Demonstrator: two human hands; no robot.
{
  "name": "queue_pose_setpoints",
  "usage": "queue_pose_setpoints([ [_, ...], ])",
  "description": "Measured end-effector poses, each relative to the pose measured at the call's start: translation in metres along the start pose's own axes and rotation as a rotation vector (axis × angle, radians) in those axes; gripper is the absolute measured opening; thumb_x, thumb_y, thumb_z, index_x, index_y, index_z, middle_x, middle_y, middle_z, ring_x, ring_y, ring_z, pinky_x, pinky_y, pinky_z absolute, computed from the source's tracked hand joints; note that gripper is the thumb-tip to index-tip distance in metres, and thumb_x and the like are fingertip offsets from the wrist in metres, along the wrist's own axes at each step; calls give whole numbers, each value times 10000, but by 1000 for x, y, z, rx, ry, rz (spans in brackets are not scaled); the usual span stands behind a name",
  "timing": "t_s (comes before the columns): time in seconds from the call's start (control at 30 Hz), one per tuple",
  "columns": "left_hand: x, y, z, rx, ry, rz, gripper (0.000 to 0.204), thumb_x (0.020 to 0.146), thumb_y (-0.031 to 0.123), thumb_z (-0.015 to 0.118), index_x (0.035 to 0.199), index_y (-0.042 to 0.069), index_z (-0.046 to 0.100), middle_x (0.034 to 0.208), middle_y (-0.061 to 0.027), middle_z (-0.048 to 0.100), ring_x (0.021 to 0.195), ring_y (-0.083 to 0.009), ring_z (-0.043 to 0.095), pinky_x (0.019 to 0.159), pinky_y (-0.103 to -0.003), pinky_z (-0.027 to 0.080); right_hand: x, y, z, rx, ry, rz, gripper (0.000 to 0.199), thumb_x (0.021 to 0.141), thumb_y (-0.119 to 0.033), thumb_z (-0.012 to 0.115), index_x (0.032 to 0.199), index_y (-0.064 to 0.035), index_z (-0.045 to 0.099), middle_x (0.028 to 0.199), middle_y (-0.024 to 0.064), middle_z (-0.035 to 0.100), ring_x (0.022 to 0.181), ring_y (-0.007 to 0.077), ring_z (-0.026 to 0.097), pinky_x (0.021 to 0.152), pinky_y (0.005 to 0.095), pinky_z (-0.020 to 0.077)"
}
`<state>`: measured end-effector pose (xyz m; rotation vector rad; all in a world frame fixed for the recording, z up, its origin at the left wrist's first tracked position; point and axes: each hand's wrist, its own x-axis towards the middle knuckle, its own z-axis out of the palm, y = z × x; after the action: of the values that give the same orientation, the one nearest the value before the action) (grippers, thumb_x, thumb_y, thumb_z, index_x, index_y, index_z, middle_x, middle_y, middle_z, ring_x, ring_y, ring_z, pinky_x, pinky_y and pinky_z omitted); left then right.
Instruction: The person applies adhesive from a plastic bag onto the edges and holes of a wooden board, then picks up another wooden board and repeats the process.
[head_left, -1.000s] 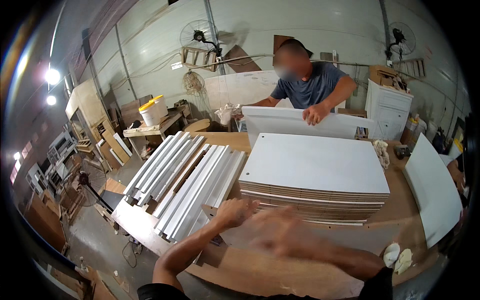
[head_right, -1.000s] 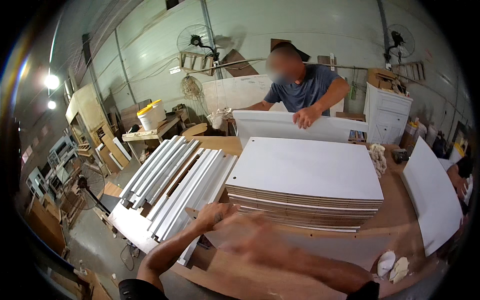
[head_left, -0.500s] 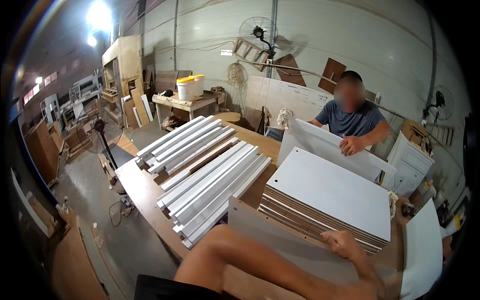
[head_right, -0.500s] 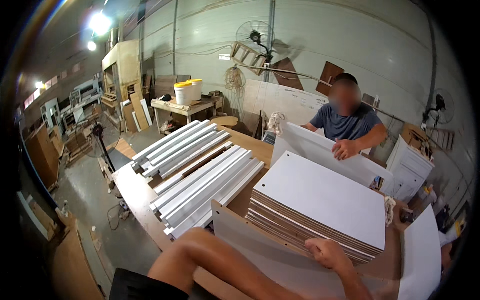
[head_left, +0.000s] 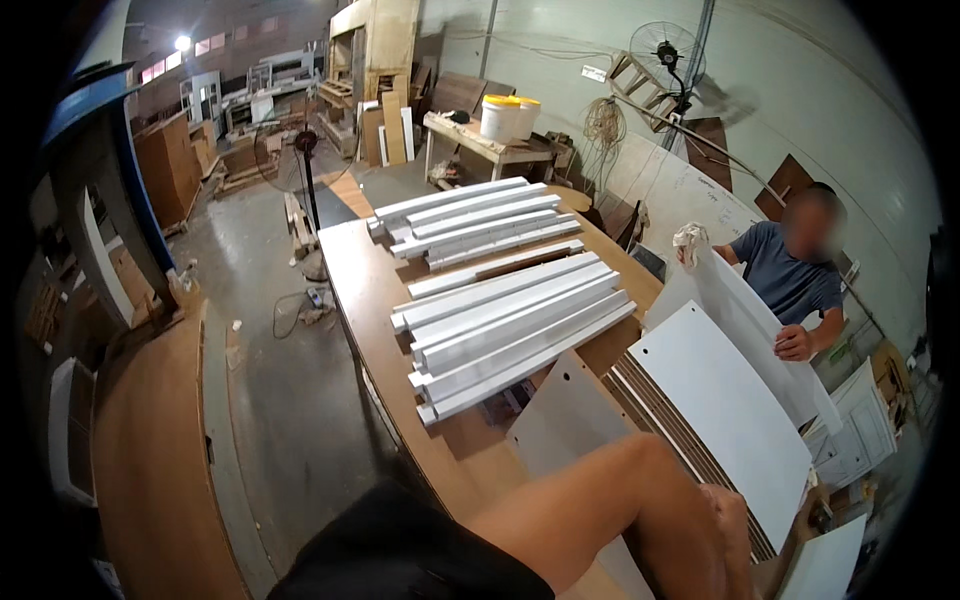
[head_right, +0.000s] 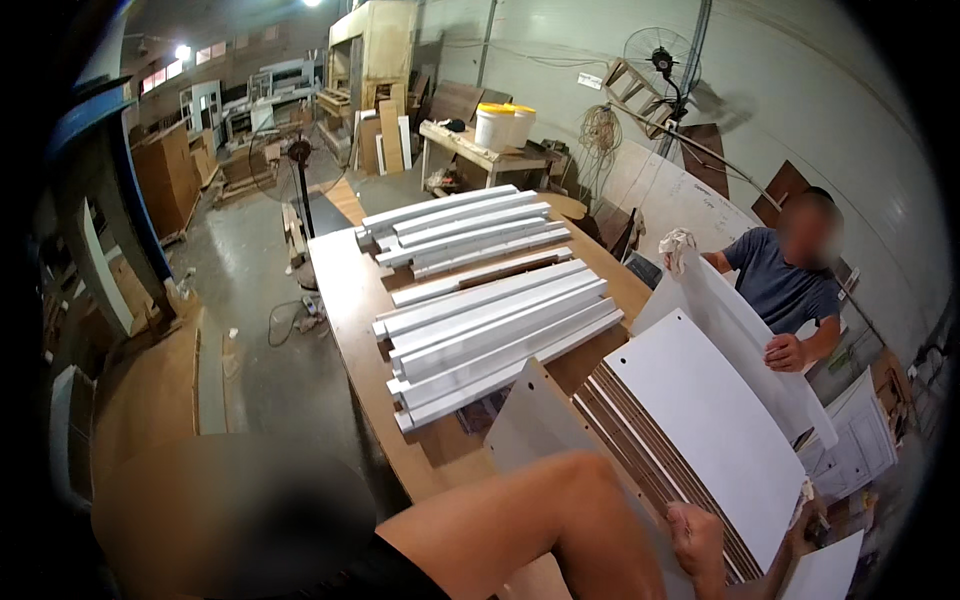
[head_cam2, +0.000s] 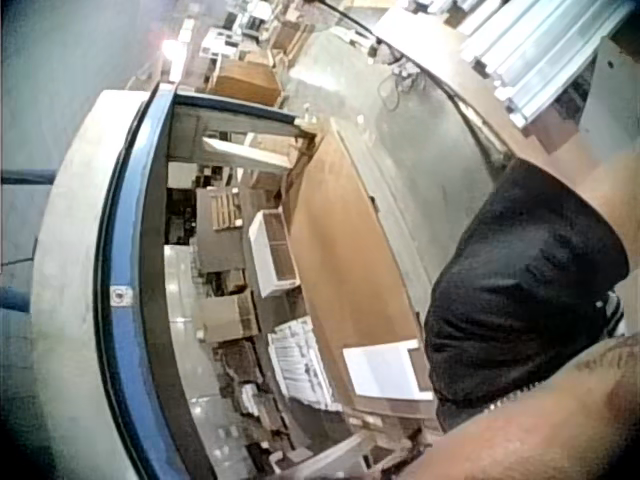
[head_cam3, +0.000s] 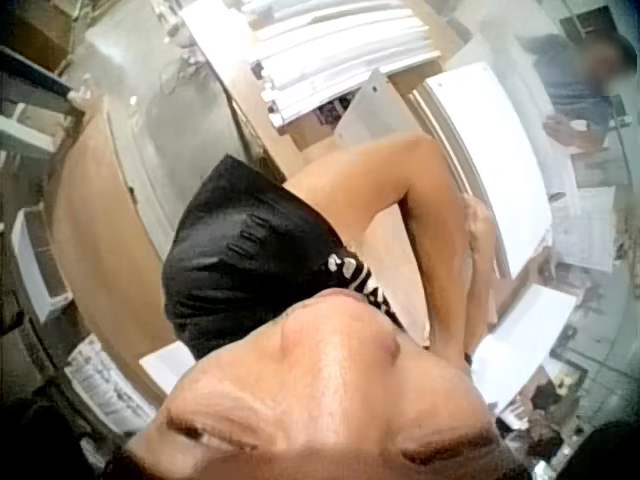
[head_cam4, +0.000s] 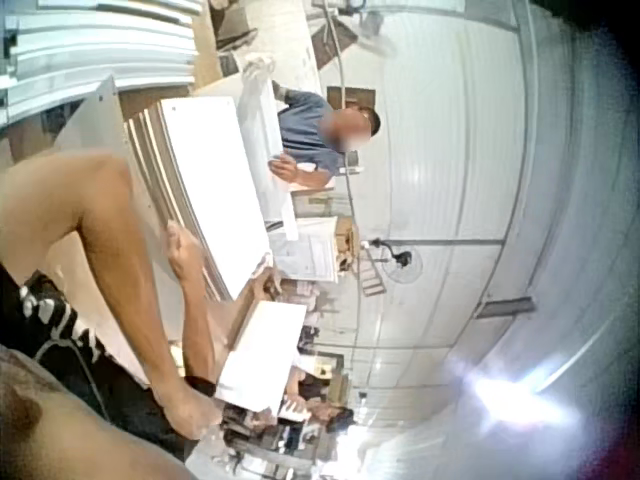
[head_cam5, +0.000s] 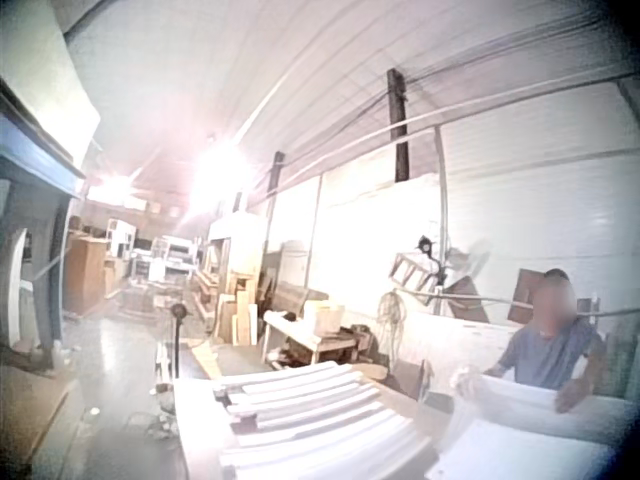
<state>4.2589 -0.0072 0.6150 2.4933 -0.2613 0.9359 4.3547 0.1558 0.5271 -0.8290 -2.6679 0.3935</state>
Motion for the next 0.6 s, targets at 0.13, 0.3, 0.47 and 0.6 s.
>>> queue_pose_setpoints([
  [0.13,-15,4,-12,87,32,-46,267,807,274,587,762,15,634,757,-198,609,653,-336,604,593,-463,472,17,6,0,-89,-146,-77,347,988,-276,387,1014,-21,622,950,205,633,872,399,591,752,448,472],
  [0.3,-30,3,-10,107,44,-52,233,792,255,592,756,28,632,762,-177,611,654,-331,603,585,-455,473,18,28,6,-42,-242,-13,388,978,-325,379,1072,-45,629,995,204,629,935,375,588,810,432,465],
  [0.47,-39,-1,-10,89,58,4,200,778,236,598,751,41,630,767,-156,613,654,-325,601,576,-447,475,5,-1,-4,-25,-201,113,382,964,-307,422,989,7,638,869,198,634,803,342,607,724,412,475],
  [0.6,-52,5,-7,112,83,-43,173,767,220,602,746,51,629,772,-139,615,655,-321,600,569,-440,476,5,-46,-1,25,-163,129,390,953,-292,456,922,48,645,768,193,637,698,316,622,655,396,482],
])
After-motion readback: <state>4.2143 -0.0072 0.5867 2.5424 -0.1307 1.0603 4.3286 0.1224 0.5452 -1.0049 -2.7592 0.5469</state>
